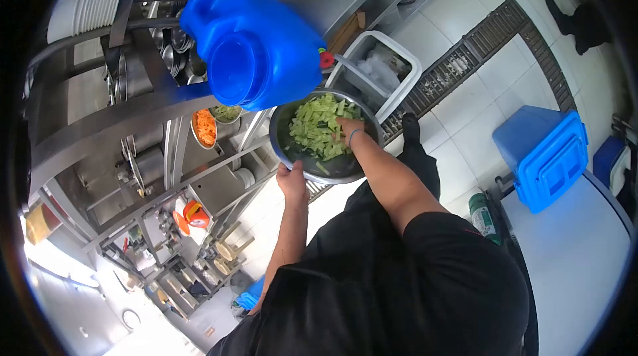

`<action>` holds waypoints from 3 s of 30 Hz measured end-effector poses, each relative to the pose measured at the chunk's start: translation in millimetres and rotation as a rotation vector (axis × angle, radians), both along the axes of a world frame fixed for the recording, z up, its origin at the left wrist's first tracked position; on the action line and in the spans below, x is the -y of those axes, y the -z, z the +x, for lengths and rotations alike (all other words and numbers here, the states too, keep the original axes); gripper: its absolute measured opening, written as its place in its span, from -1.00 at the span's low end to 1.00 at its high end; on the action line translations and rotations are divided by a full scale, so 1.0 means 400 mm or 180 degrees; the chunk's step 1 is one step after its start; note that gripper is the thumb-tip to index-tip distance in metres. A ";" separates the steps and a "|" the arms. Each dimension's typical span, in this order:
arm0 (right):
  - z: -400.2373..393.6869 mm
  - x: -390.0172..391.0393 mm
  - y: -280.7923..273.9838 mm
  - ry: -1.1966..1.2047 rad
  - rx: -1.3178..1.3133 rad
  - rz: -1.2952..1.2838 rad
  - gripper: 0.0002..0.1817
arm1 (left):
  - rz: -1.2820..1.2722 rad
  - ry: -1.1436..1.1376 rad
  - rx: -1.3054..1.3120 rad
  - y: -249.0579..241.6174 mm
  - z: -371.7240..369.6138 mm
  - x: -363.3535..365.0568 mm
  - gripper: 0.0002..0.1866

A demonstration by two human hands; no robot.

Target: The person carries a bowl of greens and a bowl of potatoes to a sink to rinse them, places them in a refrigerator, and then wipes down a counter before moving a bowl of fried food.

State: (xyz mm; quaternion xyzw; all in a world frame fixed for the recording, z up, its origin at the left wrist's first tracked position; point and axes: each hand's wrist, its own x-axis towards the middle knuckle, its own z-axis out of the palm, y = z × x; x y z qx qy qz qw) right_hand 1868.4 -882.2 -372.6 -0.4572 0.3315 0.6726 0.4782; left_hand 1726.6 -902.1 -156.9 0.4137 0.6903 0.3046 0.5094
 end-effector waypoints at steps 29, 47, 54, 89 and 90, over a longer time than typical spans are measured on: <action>0.127 -0.140 -0.166 -0.5462 0.5646 0.4024 -0.10 | -0.0061 0.0075 0.0428 -0.019 0.024 0.042 -0.87; 0.146 -0.002 -0.181 -0.4368 0.5552 0.2888 -0.30 | -0.0052 0.0065 0.0322 -0.042 0.055 0.027 -0.86; 0.095 -0.013 -0.116 -0.5670 0.6026 0.3153 -0.39 | 0.0028 0.0080 0.0201 -0.023 0.032 0.038 -0.85; 0.195 -0.085 0.007 -0.6482 0.6916 0.2302 -0.65 | 0.0281 0.0094 -0.0465 0.010 0.012 0.030 -0.92; 0.206 -0.093 0.043 -0.6527 0.6939 0.1925 -0.65 | 0.0295 0.0052 -0.0419 0.010 0.012 0.029 -0.93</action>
